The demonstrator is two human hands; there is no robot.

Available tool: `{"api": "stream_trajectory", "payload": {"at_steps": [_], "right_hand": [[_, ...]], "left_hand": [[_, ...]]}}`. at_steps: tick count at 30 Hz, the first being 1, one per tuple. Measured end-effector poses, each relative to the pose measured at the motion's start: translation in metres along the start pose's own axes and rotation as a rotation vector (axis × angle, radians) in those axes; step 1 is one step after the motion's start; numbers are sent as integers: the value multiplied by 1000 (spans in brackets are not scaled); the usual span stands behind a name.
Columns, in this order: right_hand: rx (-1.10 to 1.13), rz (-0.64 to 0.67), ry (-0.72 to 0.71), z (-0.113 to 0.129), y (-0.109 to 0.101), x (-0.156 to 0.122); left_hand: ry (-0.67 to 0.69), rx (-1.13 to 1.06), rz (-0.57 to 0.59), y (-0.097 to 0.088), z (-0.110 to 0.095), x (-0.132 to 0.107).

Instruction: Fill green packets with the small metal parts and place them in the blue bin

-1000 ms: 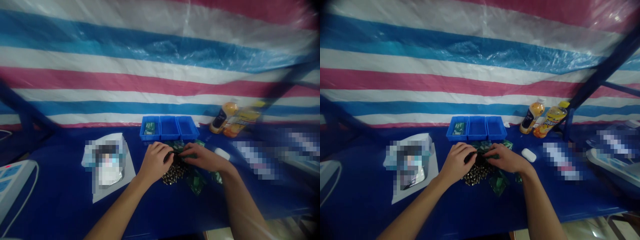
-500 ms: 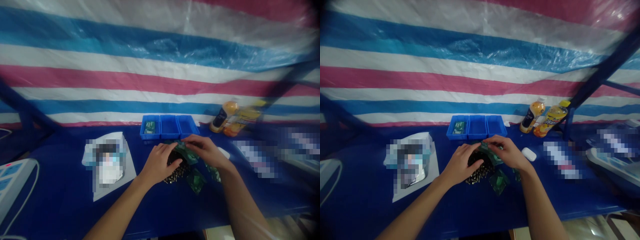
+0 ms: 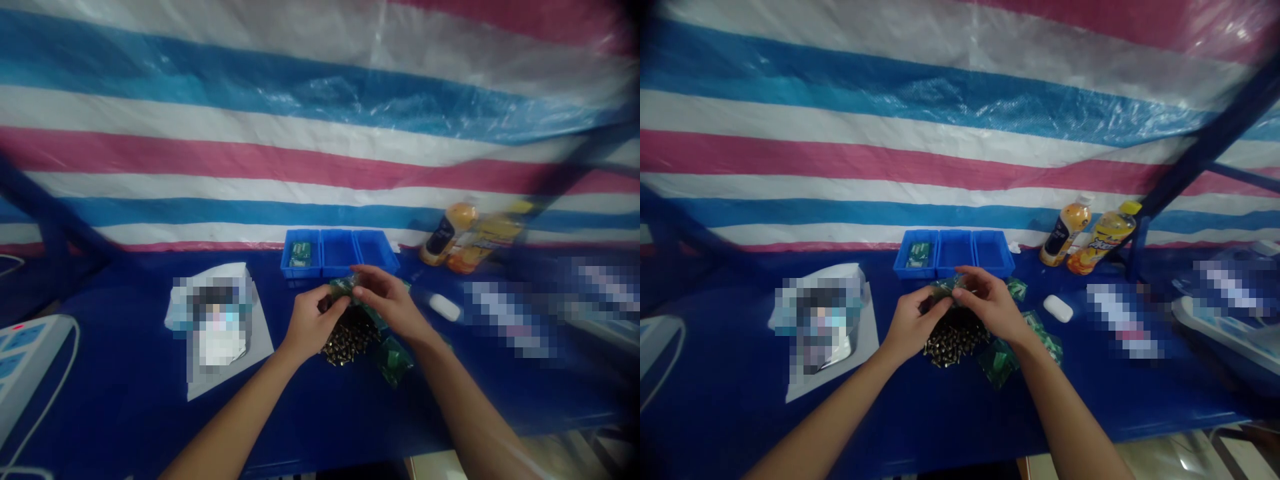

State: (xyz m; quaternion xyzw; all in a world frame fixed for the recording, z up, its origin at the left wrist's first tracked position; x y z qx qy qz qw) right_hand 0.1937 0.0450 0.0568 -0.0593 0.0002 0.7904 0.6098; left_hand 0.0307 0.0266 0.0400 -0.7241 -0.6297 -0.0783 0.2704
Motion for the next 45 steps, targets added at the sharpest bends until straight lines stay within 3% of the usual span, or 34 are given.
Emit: {"api": "stream_trajectory", "payload": {"at_steps": [4, 11, 18, 24, 34, 45], "right_hand": [[-10, 92, 60, -8, 7, 3], [7, 17, 67, -10, 6, 5], [48, -65, 59, -11, 9, 7], [74, 19, 83, -8, 13, 5], [97, -5, 88, -13, 12, 6], [62, 38, 50, -9, 12, 5]], "left_hand": [[-32, -81, -38, -2, 4, 1], [-87, -131, -70, -4, 6, 3], [-139, -230, 58, -1, 14, 5], [-126, -202, -24, -5, 15, 5], [-125, -220, 53, 0, 18, 4], [-97, -293, 18, -3, 9, 6]]}}
Point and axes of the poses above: each hand's wrist, its own x-axis towards the middle knuckle, its own y-axis out of the palm, z = x × y, the point moved 4 cm from there along x, towards the middle knuckle, and after that the axes turned 14 degrees about y, right-handed, at the moved point
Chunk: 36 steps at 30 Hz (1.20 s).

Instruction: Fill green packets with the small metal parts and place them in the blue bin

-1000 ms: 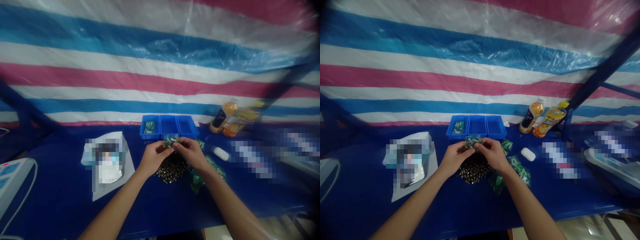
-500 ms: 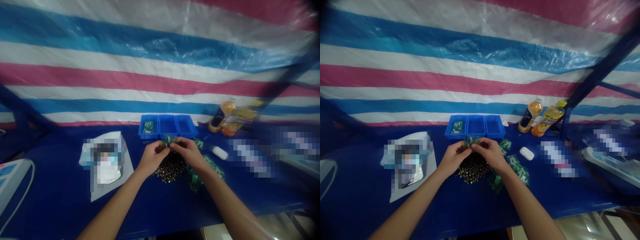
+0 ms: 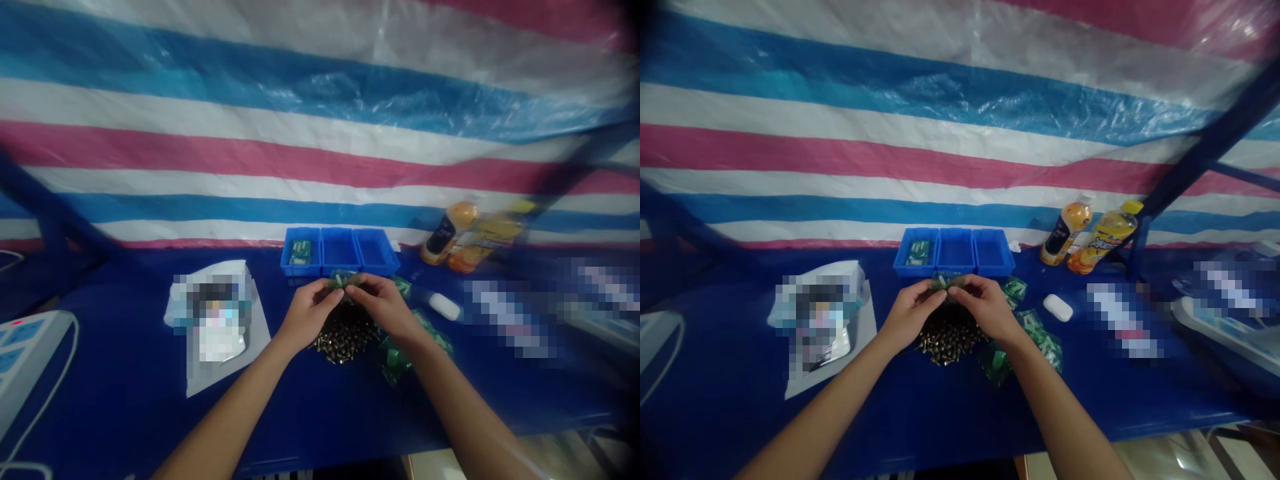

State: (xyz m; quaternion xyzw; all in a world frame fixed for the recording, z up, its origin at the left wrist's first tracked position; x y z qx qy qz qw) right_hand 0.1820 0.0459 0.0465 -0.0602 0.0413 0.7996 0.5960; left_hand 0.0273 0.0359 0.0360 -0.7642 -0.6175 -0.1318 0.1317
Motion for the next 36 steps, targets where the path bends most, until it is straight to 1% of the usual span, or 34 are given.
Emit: {"api": "stream_trajectory", "payload": {"at_steps": [6, 10, 14, 17, 23, 27, 32, 36], "right_hand": [[11, 11, 43, -6, -4, 3], [4, 35, 88, -6, -2, 1], [12, 79, 73, -3, 2, -2], [25, 106, 48, -2, 3, -4], [19, 113, 23, 1, 3, -5], [9, 91, 4, 4, 1, -6], [8, 68, 13, 4, 0, -6], [8, 71, 7, 5, 1, -6]], "left_hand": [[-43, -35, -33, -2, 1, 1], [-101, -147, -26, -4, 7, 0], [-214, -350, 37, -3, 12, -3], [-278, -468, 105, -1, 11, -6], [-318, -543, 151, 0, 7, -7], [-322, -537, 168, -1, 9, -8], [-255, -406, 150, -7, 14, -5], [-244, -343, 162, -10, 14, -5]]}}
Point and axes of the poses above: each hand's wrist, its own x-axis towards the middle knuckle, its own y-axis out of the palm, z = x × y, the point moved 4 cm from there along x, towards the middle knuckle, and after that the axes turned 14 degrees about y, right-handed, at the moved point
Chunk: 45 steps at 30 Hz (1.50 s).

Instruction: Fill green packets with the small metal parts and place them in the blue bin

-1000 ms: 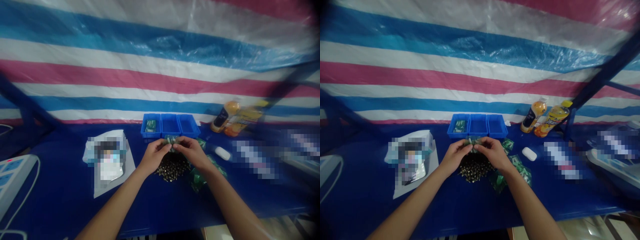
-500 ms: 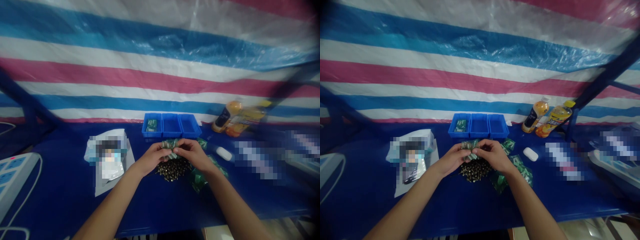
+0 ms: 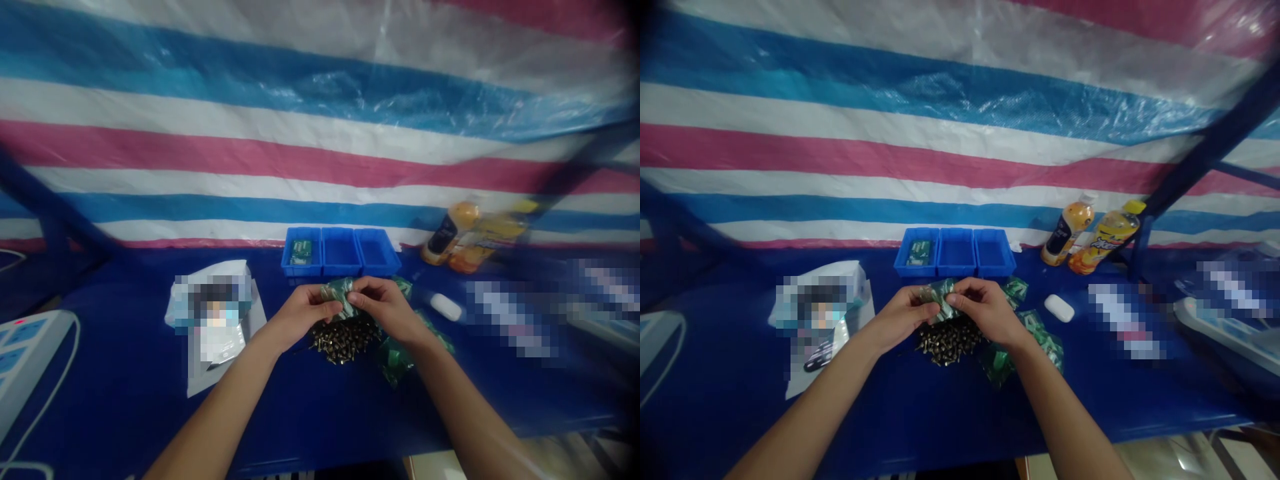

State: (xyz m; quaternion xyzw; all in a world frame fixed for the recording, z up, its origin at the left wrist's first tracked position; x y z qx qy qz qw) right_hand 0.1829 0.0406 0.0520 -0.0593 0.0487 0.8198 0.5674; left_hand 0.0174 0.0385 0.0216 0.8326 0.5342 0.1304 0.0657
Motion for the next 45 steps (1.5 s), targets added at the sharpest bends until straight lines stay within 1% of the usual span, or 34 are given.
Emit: {"api": "stream_trajectory", "payload": {"at_steps": [3, 6, 11, 14, 18, 24, 27, 29, 31, 36, 41, 45], "right_hand": [[8, 0, 0, 0, 0, 0], [9, -19, 9, 0, 0, 0], [-63, 2, 12, 0, 2, 1], [-90, -11, 11, -3, 1, 2], [-111, -34, 7, -7, 0, 3], [-77, -8, 28, -7, 3, 3], [-68, 41, 62, -7, 6, 3], [-95, 50, 80, -7, 7, 3], [-127, 36, 85, -7, 7, 3], [-187, -9, 56, -5, 5, 2], [-184, -26, 63, -5, 4, 2], [-193, -33, 72, -6, 4, 2]], "left_hand": [[6, 25, -8, 1, -2, -1], [31, 64, -44, 2, -4, 0], [105, 226, -125, 0, -10, 2], [121, 302, -155, 1, -13, 2], [141, 327, -182, 4, -16, 2], [171, 306, -198, 6, -17, 2], [188, 336, -221, 4, -17, 2], [197, 365, -233, 4, -17, 2], [211, 375, -234, 5, -17, 2], [230, 405, -194, 7, -20, 2], [218, 462, -224, 4, -19, 1], [223, 489, -222, 4, -18, 0]]}}
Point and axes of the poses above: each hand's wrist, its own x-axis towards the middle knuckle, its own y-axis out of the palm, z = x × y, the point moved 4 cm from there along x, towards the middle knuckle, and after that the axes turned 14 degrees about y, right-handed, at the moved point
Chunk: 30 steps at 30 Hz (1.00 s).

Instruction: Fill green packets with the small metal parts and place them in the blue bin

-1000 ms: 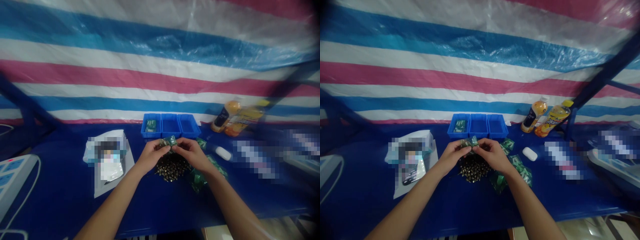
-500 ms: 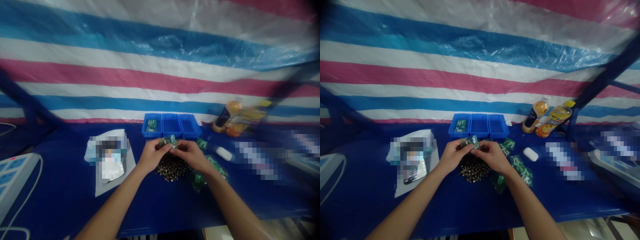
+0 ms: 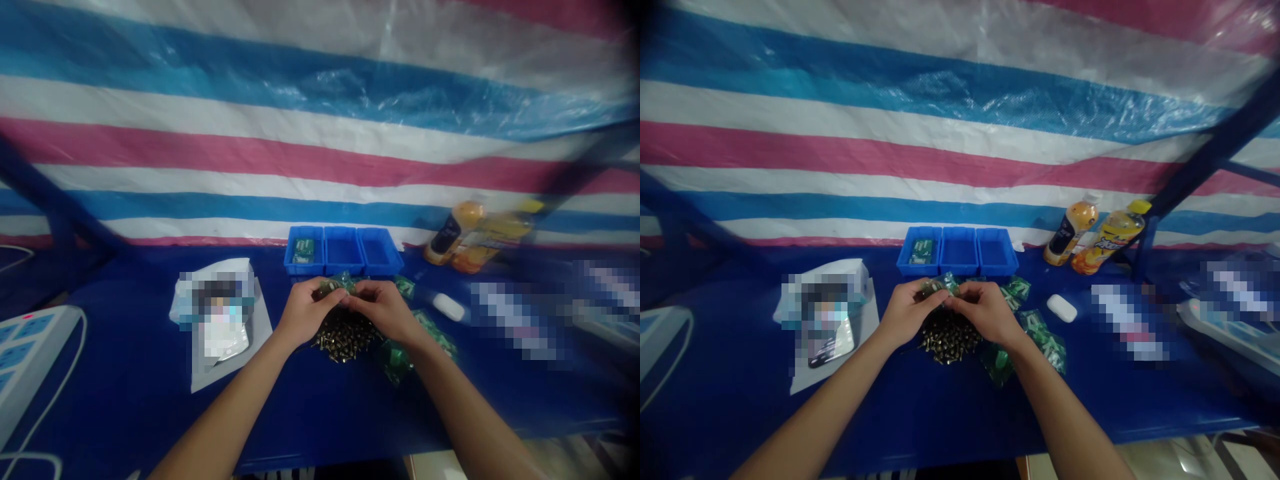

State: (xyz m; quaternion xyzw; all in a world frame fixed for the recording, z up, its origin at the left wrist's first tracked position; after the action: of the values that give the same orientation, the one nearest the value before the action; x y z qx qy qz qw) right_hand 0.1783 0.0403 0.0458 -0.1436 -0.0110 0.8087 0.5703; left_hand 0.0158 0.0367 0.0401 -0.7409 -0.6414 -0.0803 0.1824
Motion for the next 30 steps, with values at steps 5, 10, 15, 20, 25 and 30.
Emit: {"api": "stream_trajectory", "payload": {"at_steps": [5, 10, 15, 20, 25, 30], "right_hand": [[0, 3, -1, -2, -1, 1], [-41, -4, 16, -4, -5, 2], [-62, 15, 22, -4, -4, 2], [-55, 19, 31, -2, -5, 0], [-60, 25, 48, -1, -7, -1], [-43, 20, 31, -3, -7, 1]], "left_hand": [[-4, -12, -21, 2, 2, -1], [-6, -39, 18, 4, 0, 0], [24, 60, 47, 1, -2, 1], [37, 72, 50, 3, -4, 0], [63, 95, 61, 5, -7, 0], [46, 64, 28, 5, -4, -1]]}}
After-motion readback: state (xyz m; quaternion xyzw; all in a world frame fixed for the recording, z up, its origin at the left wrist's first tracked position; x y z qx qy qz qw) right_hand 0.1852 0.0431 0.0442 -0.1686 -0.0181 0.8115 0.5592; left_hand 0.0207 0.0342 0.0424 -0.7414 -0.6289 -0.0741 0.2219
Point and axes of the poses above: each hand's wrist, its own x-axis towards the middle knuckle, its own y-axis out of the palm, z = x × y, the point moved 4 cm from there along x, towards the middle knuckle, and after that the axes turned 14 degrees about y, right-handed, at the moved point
